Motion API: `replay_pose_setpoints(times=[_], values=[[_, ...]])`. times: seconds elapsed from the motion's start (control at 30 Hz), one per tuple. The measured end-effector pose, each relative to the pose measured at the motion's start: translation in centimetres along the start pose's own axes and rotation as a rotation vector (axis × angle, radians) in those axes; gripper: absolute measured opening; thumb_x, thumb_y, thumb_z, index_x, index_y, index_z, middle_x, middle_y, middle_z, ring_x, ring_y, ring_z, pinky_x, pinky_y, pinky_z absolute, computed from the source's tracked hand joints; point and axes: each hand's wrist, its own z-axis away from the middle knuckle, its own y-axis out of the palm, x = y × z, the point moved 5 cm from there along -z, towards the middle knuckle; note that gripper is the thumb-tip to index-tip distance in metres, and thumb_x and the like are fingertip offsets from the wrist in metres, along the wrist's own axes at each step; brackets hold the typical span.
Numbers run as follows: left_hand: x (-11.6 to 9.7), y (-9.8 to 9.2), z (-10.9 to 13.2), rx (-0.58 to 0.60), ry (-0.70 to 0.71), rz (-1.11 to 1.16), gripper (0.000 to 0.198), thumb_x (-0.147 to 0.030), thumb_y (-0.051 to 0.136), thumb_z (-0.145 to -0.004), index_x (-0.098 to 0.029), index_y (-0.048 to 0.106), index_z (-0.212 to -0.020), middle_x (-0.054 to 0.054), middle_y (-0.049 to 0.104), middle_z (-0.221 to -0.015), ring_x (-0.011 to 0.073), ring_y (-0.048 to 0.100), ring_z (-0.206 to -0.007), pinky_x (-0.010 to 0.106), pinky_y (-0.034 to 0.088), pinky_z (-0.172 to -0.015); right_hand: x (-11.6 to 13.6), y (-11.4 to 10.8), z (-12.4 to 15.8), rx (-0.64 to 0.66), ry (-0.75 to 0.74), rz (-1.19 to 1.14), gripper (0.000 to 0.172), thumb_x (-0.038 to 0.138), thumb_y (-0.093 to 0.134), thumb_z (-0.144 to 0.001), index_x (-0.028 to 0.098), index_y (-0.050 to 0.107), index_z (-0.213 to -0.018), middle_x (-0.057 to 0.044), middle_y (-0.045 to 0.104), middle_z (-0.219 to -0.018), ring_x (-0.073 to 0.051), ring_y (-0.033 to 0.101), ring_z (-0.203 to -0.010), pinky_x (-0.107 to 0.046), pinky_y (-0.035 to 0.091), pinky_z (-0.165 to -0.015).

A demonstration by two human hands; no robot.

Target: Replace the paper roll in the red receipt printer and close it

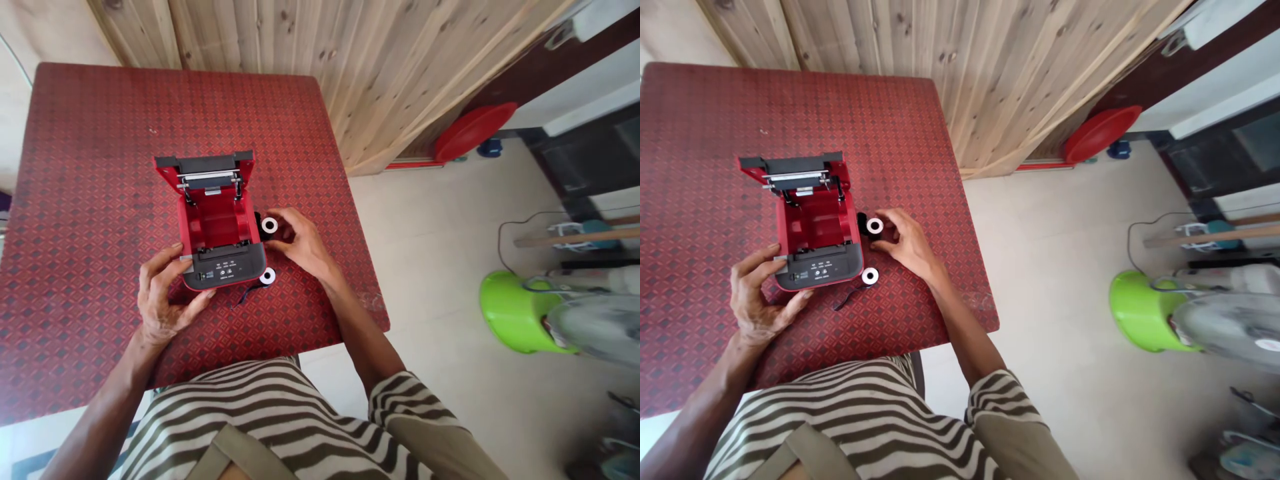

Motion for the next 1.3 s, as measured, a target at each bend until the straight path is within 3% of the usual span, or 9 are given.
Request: replay_pose_setpoints(times=[0.1,0.23,0.3,0.43,0.53,0.7,0.8,1.07,1.3], values=[[-0.1,0.0,0.0,0.005,-0.003,-0.002,0.070,-0.039,0.087,-0.082,-0.021,0.056,-0.142,0.014,0.066,-0.135,0.0289,0.068,-0.123,0.045,0.061,-0.100,0.0,1.4,-0.3,-0.006,-0.008,0.056,0.024,0.025,0.072,-0.091,0.020,0.071,-0.114,-0.007,0.075,-0.113,-0.022,0.068,-0.104,-0.039,0.053,-0.095],[-0.1,0.1,-0.1,0.011,-0.010,0.017,0.071,-0.039,0.088,-0.081,-0.020,0.056,-0.142,0.014,0.066,-0.136,0.0281,0.067,-0.124,0.044,0.062,-0.100,3.0,-1.6,1.0,-0.037,-0.047,-0.025,0.026,0.029,0.073,-0.093,0.022,0.070,-0.118,-0.008,0.074,-0.119,-0.023,0.069,-0.109,-0.042,0.054,-0.098],[-0.2,0.1,0.0,0.012,-0.013,0.026,0.072,-0.038,0.089,-0.080,-0.020,0.057,-0.142,0.015,0.066,-0.137,0.0282,0.068,-0.124,0.043,0.062,-0.101,6.9,-4.0,1.6,0.069,-0.181,-0.075,0.029,0.033,0.069,-0.098,0.026,0.069,-0.126,-0.007,0.073,-0.123,-0.024,0.068,-0.115,-0.043,0.053,-0.101],[-0.1,0.1,0.2,0.022,-0.049,0.034,0.070,-0.038,0.088,-0.081,-0.023,0.057,-0.141,0.015,0.066,-0.138,0.0297,0.069,-0.124,0.045,0.063,-0.101,14.2,-5.1,1.8,0.530,-0.338,-0.018,0.036,0.037,0.066,-0.102,0.032,0.063,-0.137,-0.005,0.074,-0.120,-0.024,0.069,-0.112,-0.041,0.056,-0.097],[0.1,0.1,0.5,0.023,-0.067,0.030,0.065,-0.042,0.085,-0.084,-0.024,0.057,-0.141,0.015,0.066,-0.138,0.0298,0.070,-0.123,0.045,0.064,-0.100,16.1,-3.0,-0.5,0.510,-0.350,0.275,0.031,0.021,0.065,-0.101,0.025,0.063,-0.131,-0.006,0.073,-0.122,-0.024,0.067,-0.113,-0.040,0.054,-0.099],[0.1,0.2,0.8,0.039,-0.062,-0.031,0.069,-0.045,0.085,-0.084,-0.026,0.054,-0.142,0.014,0.066,-0.137,0.0286,0.071,-0.120,0.043,0.064,-0.098,15.6,3.2,-3.6,0.495,-0.348,0.709,0.026,0.004,0.046,-0.104,0.011,0.068,-0.117,-0.015,0.073,-0.114,-0.027,0.065,-0.114,-0.042,0.051,-0.102],[0.0,0.2,0.8,0.042,-0.064,-0.013,0.068,-0.044,0.084,-0.084,-0.024,0.054,-0.142,0.015,0.066,-0.138,0.0286,0.070,-0.122,0.043,0.064,-0.099,14.8,5.1,-4.0,0.513,-0.303,0.816,0.029,0.002,0.042,-0.104,0.007,0.069,-0.114,-0.019,0.075,-0.111,-0.029,0.065,-0.114,-0.040,0.052,-0.097],[-0.1,0.3,0.8,0.050,-0.076,0.004,0.069,-0.041,0.086,-0.083,-0.025,0.055,-0.142,0.015,0.066,-0.138,0.0277,0.071,-0.120,0.041,0.065,-0.097,13.0,6.1,-5.8,0.603,-0.245,0.826,0.035,0.002,0.041,-0.103,0.008,0.074,-0.113,-0.019,0.079,-0.107,-0.029,0.074,-0.105,-0.037,0.052,-0.085],[0.0,0.2,0.8,0.039,-0.081,-0.024,0.065,-0.044,0.084,-0.084,-0.026,0.055,-0.140,0.014,0.067,-0.136,0.0281,0.071,-0.118,0.043,0.064,-0.097,12.5,6.5,-5.9,0.565,-0.290,0.785,0.034,0.002,0.042,-0.103,0.007,0.073,-0.115,-0.020,0.078,-0.109,-0.028,0.073,-0.107,-0.039,0.051,-0.093]])
